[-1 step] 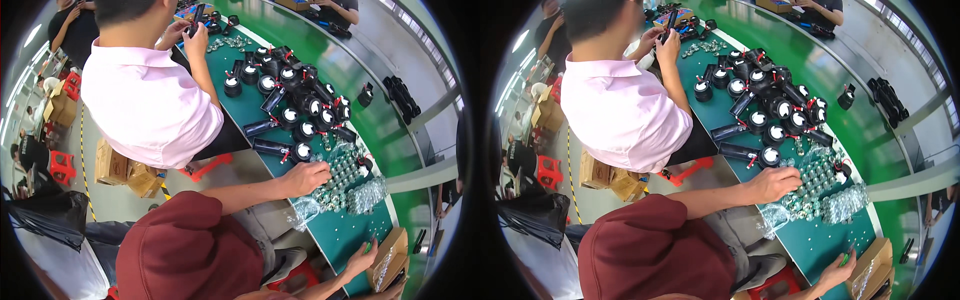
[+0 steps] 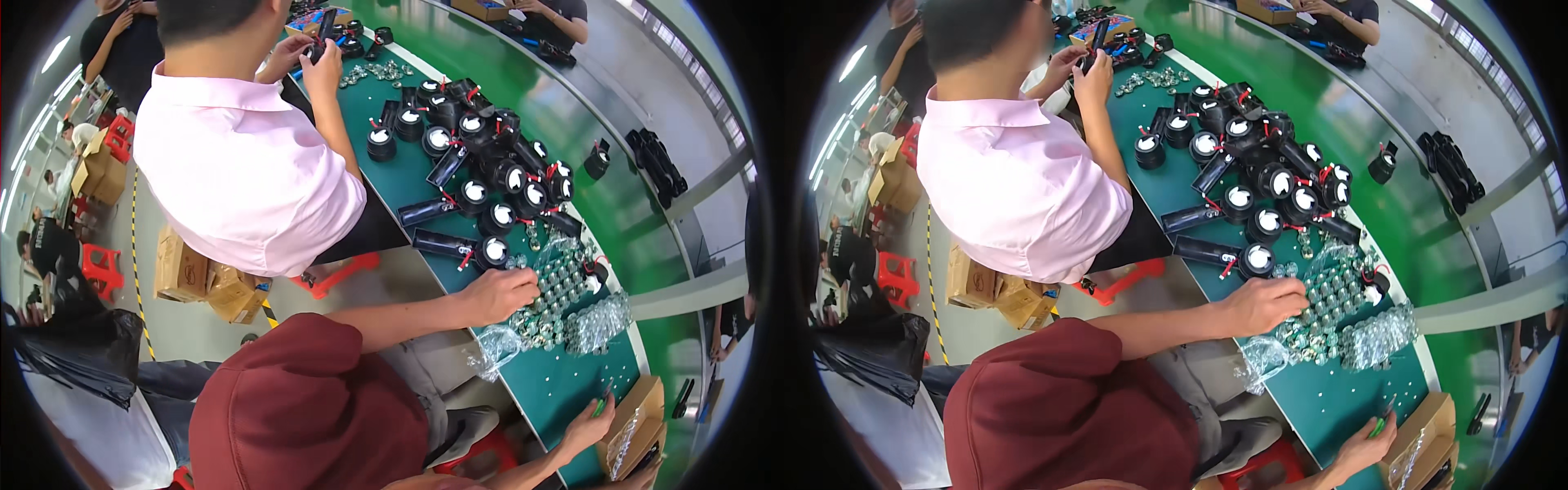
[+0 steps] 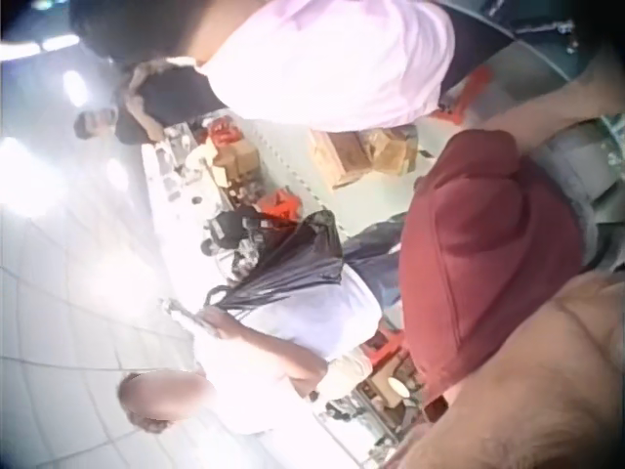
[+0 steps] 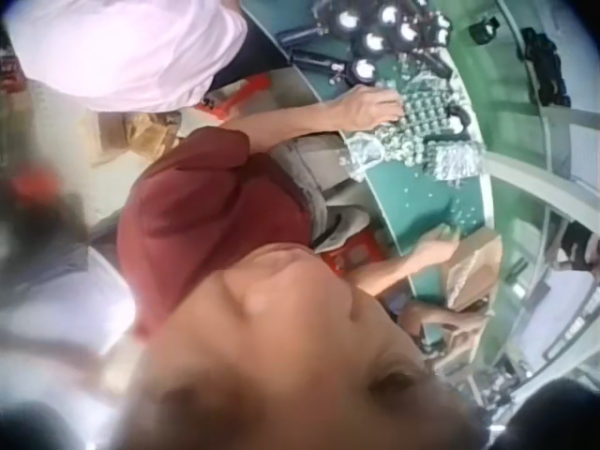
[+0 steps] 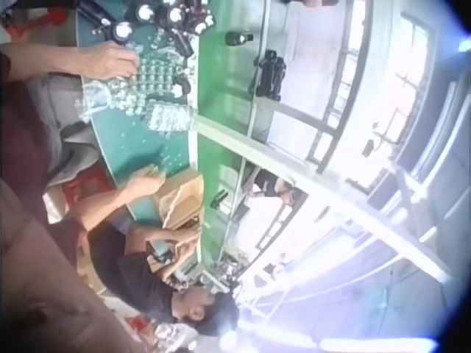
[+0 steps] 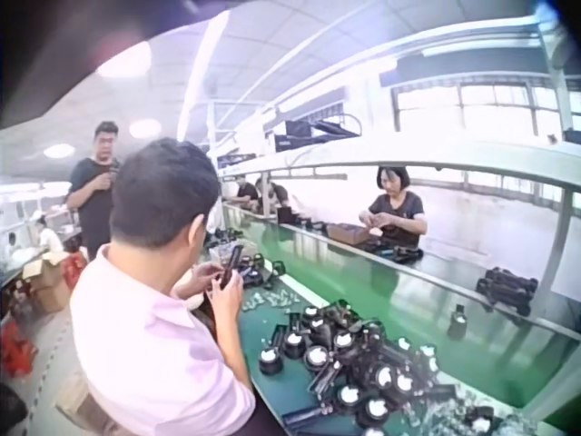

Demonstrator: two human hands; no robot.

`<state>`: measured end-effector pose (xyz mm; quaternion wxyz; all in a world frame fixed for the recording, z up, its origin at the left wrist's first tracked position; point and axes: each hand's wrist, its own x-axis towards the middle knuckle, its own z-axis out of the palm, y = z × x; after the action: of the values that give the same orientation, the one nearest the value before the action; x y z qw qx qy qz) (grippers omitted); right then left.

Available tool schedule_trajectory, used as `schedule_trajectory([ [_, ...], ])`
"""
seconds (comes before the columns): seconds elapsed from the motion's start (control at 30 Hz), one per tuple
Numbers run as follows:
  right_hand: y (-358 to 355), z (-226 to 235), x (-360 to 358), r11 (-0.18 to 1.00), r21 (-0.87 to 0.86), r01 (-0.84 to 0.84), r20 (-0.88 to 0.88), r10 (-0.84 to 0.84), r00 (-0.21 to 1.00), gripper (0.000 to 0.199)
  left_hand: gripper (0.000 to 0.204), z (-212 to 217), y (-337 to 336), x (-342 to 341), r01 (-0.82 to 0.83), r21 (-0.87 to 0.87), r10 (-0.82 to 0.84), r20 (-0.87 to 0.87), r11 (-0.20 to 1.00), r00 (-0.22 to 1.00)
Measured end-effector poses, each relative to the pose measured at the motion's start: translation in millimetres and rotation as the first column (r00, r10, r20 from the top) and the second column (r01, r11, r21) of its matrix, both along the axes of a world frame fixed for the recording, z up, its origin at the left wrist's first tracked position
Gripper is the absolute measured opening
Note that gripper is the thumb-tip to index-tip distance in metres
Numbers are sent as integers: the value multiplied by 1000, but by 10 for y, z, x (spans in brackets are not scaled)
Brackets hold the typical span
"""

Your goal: Assembling electronic components by trimming wires with pliers and fitting PCBs into device housings.

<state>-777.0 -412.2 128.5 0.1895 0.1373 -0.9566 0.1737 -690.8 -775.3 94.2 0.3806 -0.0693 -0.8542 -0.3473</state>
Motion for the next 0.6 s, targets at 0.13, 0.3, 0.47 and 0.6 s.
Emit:
schedule_trajectory([
  [0.13,-40,-112,-63,997,24,69,18,-70,997,38,17,26,-16,4,2,-75,-2,-3,997,1000],
  [0.3,-154,-60,26,998,44,41,-59,-38,998,36,20,74,-21,-22,-10,23,12,-79,1000,997],
  [0.47,-499,103,147,992,4,-128,-197,127,972,30,16,107,-43,16,33,151,-23,-68,988,997],
  [0.6,-763,254,319,959,-161,-234,-181,204,962,28,18,130,-39,11,56,319,-4,-159,946,987],
])
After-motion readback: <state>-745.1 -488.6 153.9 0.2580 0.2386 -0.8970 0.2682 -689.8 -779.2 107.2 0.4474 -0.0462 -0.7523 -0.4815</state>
